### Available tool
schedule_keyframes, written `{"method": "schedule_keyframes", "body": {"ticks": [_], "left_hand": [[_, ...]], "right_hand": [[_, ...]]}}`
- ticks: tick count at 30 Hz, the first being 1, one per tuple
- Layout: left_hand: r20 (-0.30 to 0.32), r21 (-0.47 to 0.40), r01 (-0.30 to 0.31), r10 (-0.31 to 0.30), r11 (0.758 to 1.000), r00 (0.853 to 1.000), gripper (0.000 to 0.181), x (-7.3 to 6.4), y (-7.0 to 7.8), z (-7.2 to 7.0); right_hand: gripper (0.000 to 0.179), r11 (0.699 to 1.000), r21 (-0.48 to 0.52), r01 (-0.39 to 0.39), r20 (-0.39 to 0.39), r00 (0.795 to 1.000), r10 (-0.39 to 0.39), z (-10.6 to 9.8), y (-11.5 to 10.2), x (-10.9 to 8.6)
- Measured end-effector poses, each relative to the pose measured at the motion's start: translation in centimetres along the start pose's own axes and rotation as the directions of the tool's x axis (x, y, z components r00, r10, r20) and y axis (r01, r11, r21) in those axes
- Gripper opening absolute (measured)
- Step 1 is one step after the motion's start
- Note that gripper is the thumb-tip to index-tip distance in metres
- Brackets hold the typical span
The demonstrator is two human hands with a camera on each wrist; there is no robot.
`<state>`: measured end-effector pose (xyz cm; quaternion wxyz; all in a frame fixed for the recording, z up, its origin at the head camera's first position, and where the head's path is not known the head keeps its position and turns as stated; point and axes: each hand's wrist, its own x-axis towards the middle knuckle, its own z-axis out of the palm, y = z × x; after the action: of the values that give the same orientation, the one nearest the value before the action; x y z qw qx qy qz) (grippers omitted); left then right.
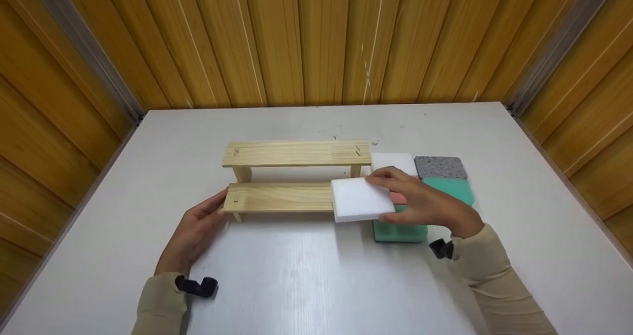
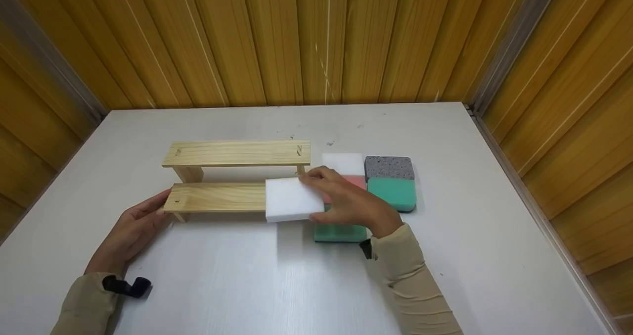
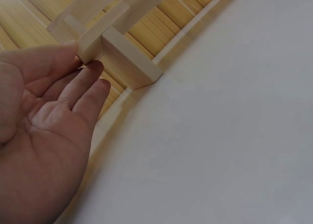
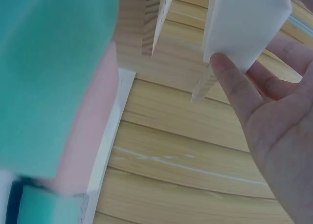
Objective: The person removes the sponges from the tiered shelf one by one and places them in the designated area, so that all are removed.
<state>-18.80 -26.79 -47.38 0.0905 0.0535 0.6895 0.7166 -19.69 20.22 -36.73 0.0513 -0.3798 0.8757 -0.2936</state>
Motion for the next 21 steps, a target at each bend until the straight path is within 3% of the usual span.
{"method": "schedule_keyframes", "body": {"ticks": [9, 16, 21], "left_hand": [[-0.007, -0.017, 0.004, -0.004, 1.000, 1.000, 0.062, 0.0, 0.0, 0.0], [-0.022, 0.004, 0.020, -0.020, 1.000, 1.000, 0.064, 0.0, 0.0, 0.0], [-0.024, 0.010, 0.022, -0.022, 1.000, 0.999, 0.062, 0.0, 0.1, 0.0]], "right_hand": [[0.077, 0.998, 0.001, -0.057, -0.029, 0.998, 0.057, -1.4, 1.4, -2.3], [0.079, 0.985, 0.087, -0.146, 0.029, 0.989, 0.144, -2.5, 2.3, -4.0], [0.077, 0.979, 0.054, -0.196, 0.034, 0.980, 0.195, -3.2, 2.7, -5.0]]}}
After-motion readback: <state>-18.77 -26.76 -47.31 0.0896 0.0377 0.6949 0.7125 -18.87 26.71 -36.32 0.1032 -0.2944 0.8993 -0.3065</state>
